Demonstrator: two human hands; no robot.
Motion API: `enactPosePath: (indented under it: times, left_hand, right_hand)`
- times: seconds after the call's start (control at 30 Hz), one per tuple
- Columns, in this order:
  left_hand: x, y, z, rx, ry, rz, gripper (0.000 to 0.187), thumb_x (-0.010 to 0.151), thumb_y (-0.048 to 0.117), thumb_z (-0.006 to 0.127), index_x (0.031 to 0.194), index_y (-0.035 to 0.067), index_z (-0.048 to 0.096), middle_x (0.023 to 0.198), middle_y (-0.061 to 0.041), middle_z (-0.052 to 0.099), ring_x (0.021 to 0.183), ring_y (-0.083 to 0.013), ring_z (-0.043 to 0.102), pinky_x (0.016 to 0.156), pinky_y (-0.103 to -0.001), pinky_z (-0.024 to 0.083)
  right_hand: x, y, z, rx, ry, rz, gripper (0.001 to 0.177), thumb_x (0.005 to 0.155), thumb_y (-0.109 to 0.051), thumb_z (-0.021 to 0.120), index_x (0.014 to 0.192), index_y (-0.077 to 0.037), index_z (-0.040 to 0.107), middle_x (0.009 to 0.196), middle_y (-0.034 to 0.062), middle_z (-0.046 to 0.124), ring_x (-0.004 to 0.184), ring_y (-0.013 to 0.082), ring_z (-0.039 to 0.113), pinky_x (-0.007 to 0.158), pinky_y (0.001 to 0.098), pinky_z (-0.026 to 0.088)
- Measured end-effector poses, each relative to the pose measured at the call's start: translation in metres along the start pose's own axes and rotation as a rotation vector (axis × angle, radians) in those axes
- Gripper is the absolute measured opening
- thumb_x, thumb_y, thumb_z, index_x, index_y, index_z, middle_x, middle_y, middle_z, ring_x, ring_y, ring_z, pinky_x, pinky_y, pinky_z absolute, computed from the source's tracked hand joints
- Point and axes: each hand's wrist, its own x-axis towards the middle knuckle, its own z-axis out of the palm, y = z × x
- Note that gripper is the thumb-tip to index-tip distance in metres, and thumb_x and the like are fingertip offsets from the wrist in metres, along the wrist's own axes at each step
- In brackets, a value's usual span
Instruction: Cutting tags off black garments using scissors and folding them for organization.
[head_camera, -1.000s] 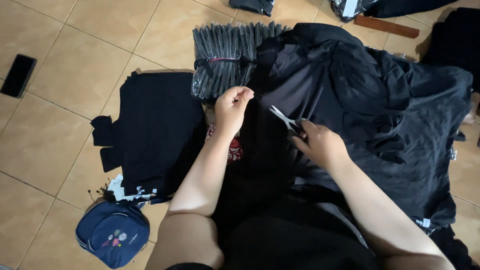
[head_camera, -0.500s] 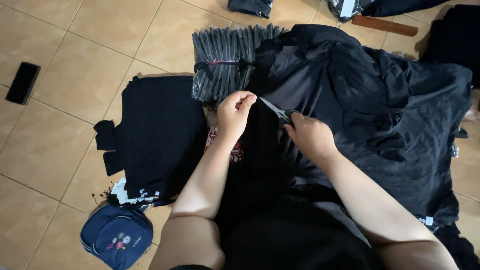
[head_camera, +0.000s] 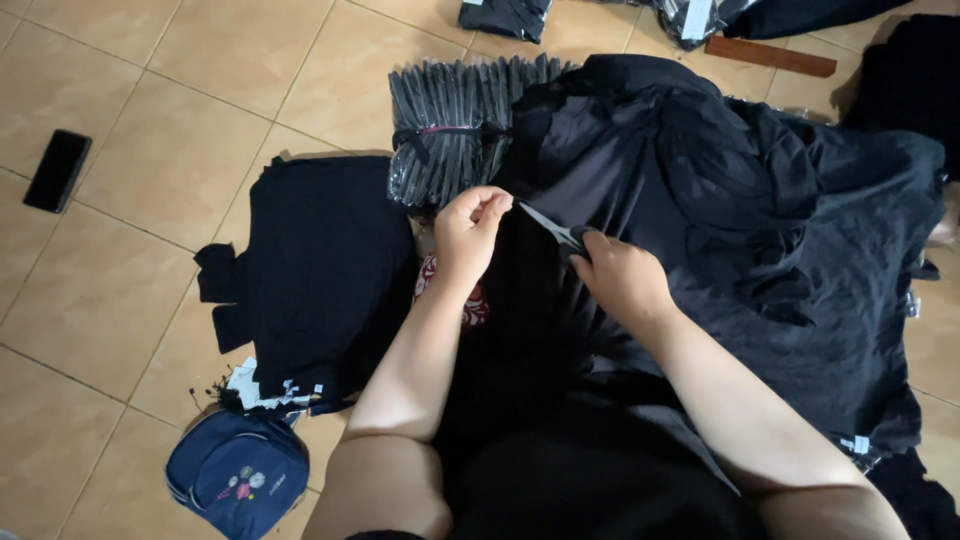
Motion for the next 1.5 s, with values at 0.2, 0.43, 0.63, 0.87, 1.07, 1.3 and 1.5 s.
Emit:
enactPosePath:
  times: [0.2,0.43,0.63,0.87,1.07,1.3,1.5]
  left_hand:
    - [0.002,-0.008,-0.001,-0.054,0.015,0.027,0.007,0.094,0.022,0.074,0.091,0.017,0.078,0.078,-0.001,0.077,0.072,-0.0166,0.073,0.067,-0.030,0.060]
    - [-0.003,0.000,0.001,-0.044,-0.004,0.013,0.008,0.094,0.025,0.074,0.092,0.019,0.078,0.078,0.001,0.077,0.072,-0.0132,0.072,0.067,-0.030,0.059]
    - [-0.005,0.009,-0.001,-0.014,-0.003,0.028,0.007,0.091,0.028,0.075,0.087,0.023,0.078,0.077,0.005,0.076,0.074,-0.0138,0.070,0.073,-0.029,0.057]
    - [0.091,-0.026,-0.056,0.026,0.366,0.366,0.010,0.090,0.008,0.074,0.083,0.015,0.074,0.078,-0.006,0.073,0.082,-0.0243,0.070,0.082,-0.034,0.053]
    - [0.189,-0.029,-0.139,0.894,0.266,-0.052,0.098,0.079,-0.015,0.042,0.164,0.018,0.007,0.146,-0.021,0.009,0.126,-0.0445,0.012,0.113,-0.060,0.025]
    - [0.139,-0.034,-0.090,1.015,0.009,0.164,0.116,0.072,-0.030,0.053,0.167,0.035,0.036,0.163,-0.026,-0.013,0.131,-0.0462,0.051,0.093,-0.041,0.053]
    - [0.080,-0.063,-0.080,0.908,-0.435,-0.422,0.071,0.099,0.072,0.034,0.114,0.015,0.075,0.117,-0.015,0.073,0.120,-0.0375,0.065,0.097,-0.058,0.049]
  right_hand:
    - [-0.014,-0.012,-0.022,0.062,-0.086,0.061,0.051,0.093,-0.043,0.066,0.123,-0.002,0.067,0.088,0.0146,0.075,0.083,0.0286,0.075,0.063,0.0378,0.062]
    - [-0.010,-0.014,-0.023,-0.005,0.020,0.063,0.050,0.096,-0.044,0.064,0.126,-0.003,0.066,0.097,0.0130,0.076,0.090,0.0256,0.076,0.067,0.0344,0.063]
    - [-0.001,-0.005,-0.006,-0.040,0.031,0.056,0.035,0.099,-0.034,0.062,0.119,-0.007,0.069,0.085,0.0095,0.074,0.073,0.0233,0.074,0.054,0.0322,0.061]
    - [-0.012,0.030,0.018,0.812,0.062,0.307,0.026,0.098,-0.020,0.060,0.116,-0.003,0.070,0.078,0.0168,0.071,0.064,0.0277,0.067,0.050,0.0359,0.055]
    - [-0.028,0.070,0.045,1.747,0.163,0.326,0.042,0.109,-0.036,0.047,0.126,0.001,0.059,0.083,0.0078,0.063,0.062,0.0128,0.053,0.057,0.0248,0.043]
    - [-0.028,0.086,0.062,2.054,0.227,0.160,0.054,0.104,-0.052,0.055,0.127,-0.004,0.062,0.092,0.0096,0.066,0.072,0.0176,0.057,0.064,0.0275,0.045]
    - [-0.021,0.097,0.082,1.905,0.271,0.121,0.061,0.105,-0.055,0.048,0.132,-0.001,0.054,0.086,0.0143,0.066,0.073,0.0206,0.073,0.062,0.0294,0.061]
